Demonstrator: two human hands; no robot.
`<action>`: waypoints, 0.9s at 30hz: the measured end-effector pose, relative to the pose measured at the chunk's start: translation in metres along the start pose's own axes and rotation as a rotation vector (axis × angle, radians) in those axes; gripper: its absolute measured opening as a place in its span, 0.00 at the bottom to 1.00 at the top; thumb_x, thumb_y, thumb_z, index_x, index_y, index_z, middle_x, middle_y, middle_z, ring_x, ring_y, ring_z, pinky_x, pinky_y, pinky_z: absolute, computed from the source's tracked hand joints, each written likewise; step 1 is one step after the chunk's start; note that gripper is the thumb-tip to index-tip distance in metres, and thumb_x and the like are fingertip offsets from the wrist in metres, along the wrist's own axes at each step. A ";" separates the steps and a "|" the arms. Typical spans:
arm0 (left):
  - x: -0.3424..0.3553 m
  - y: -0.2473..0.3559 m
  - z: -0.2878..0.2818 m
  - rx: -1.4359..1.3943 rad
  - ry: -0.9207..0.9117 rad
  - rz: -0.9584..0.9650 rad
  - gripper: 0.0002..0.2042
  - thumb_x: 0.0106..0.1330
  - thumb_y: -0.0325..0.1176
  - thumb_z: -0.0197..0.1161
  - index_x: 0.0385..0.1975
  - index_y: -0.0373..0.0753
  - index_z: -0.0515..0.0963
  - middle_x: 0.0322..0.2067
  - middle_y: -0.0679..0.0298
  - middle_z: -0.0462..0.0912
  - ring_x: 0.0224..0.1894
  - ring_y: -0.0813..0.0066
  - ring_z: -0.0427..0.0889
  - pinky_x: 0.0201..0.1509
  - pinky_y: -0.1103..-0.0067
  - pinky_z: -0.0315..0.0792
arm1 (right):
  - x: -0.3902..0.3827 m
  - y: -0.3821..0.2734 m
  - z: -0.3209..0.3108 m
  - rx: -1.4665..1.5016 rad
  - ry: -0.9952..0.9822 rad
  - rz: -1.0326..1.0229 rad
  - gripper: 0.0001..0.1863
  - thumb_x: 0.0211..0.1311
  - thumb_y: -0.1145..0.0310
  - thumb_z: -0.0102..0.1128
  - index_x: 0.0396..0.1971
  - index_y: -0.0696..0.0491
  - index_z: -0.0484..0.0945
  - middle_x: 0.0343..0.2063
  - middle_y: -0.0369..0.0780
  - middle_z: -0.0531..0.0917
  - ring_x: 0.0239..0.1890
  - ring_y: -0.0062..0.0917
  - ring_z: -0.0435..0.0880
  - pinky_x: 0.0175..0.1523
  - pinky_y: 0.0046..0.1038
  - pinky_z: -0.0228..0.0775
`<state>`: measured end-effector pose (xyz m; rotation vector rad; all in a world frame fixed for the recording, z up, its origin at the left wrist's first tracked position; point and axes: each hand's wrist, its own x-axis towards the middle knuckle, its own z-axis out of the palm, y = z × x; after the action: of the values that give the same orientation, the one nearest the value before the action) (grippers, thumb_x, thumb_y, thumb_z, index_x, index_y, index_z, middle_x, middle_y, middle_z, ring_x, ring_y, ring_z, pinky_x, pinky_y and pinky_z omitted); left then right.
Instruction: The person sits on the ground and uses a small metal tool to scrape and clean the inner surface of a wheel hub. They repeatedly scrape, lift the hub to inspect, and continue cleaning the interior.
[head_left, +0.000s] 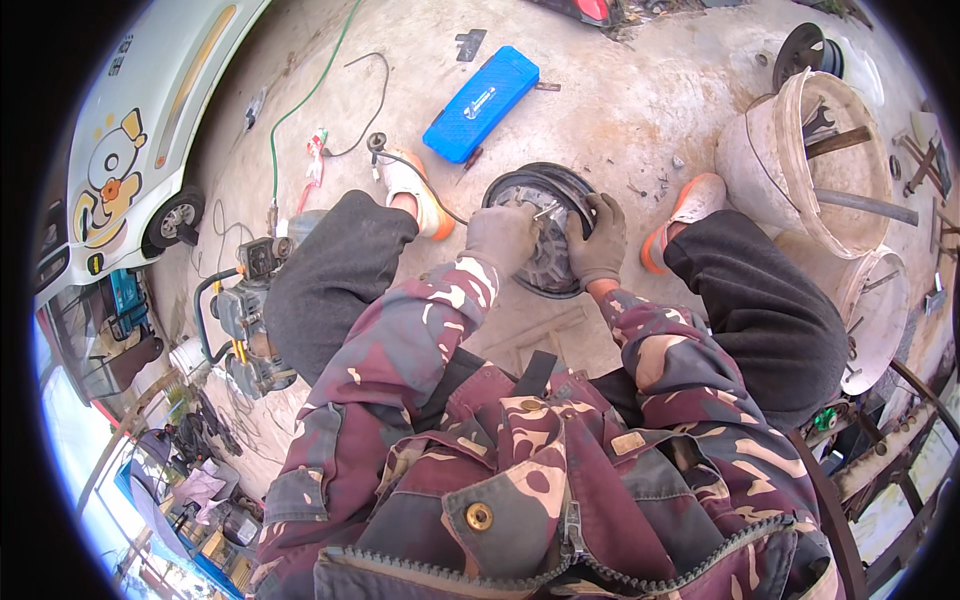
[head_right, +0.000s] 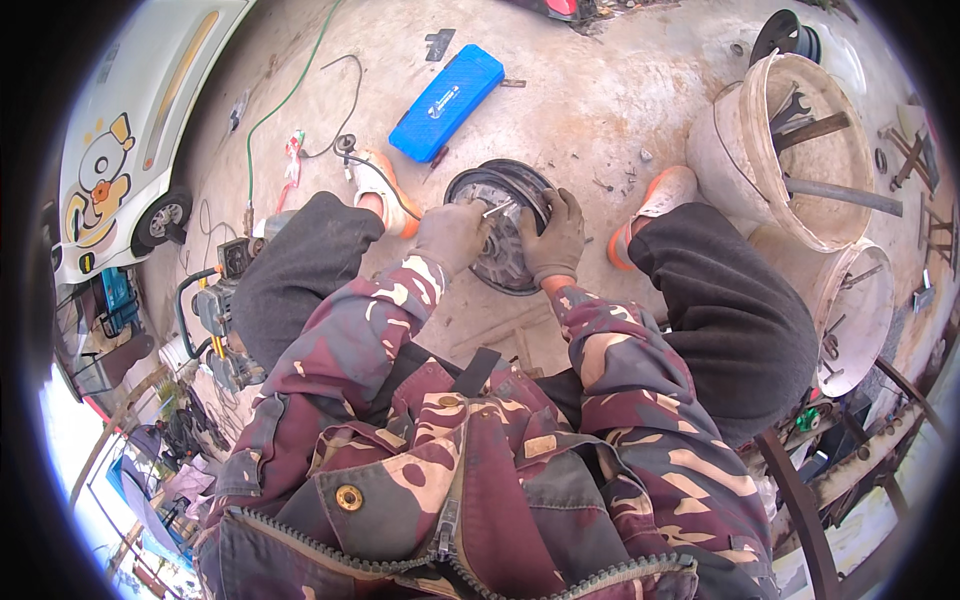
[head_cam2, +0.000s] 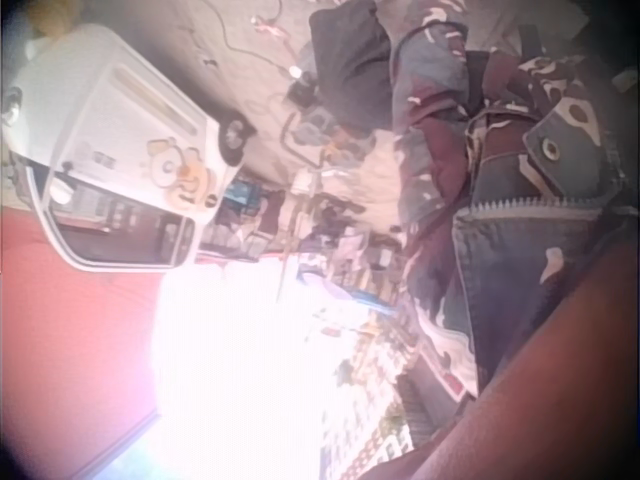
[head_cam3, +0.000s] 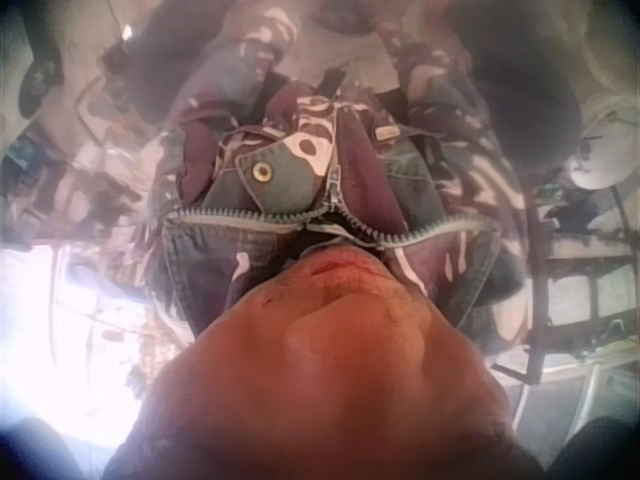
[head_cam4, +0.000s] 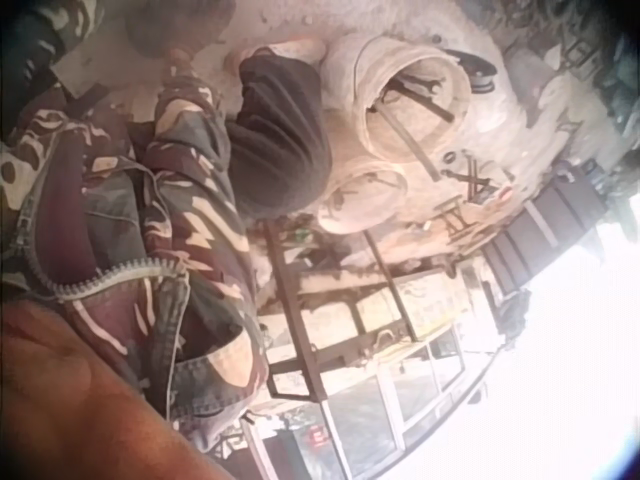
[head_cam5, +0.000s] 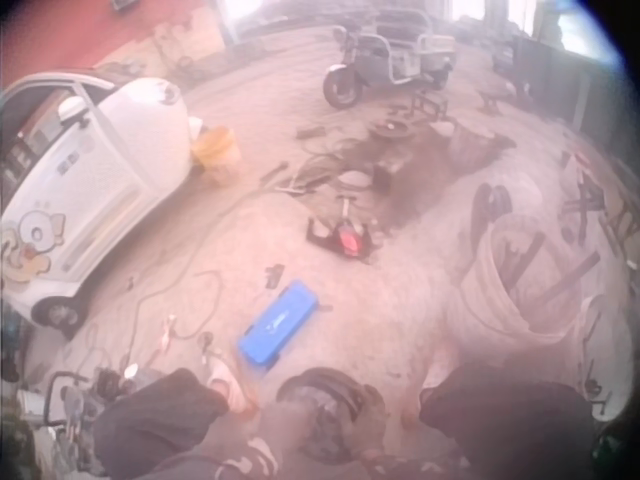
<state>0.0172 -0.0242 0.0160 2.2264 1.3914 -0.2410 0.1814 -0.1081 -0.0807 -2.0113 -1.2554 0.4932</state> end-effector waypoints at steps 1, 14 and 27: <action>-0.004 -0.002 -0.001 -0.048 0.001 -0.046 0.16 0.67 0.43 0.67 0.45 0.37 0.83 0.39 0.49 0.88 0.43 0.50 0.88 0.47 0.61 0.81 | 0.000 0.000 0.000 -0.001 -0.004 -0.003 0.26 0.63 0.57 0.68 0.57 0.53 0.79 0.59 0.48 0.78 0.65 0.45 0.75 0.69 0.43 0.68; -0.009 0.001 0.010 -1.564 -0.459 -0.717 0.28 0.79 0.58 0.52 0.44 0.34 0.81 0.28 0.59 0.83 0.23 0.70 0.80 0.25 0.75 0.73 | 0.002 -0.002 -0.001 0.054 -0.008 0.054 0.27 0.61 0.53 0.69 0.57 0.50 0.79 0.61 0.49 0.78 0.62 0.47 0.77 0.67 0.46 0.68; -0.008 0.004 0.005 0.029 0.077 -0.009 0.12 0.72 0.42 0.61 0.34 0.38 0.80 0.33 0.51 0.85 0.38 0.46 0.86 0.42 0.55 0.78 | 0.002 -0.001 0.002 0.049 -0.014 0.067 0.28 0.61 0.53 0.69 0.58 0.51 0.79 0.62 0.49 0.77 0.63 0.46 0.76 0.69 0.45 0.66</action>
<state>0.0172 -0.0343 0.0163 2.2750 1.4475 -0.1816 0.1798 -0.1053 -0.0811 -2.0171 -1.1760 0.5659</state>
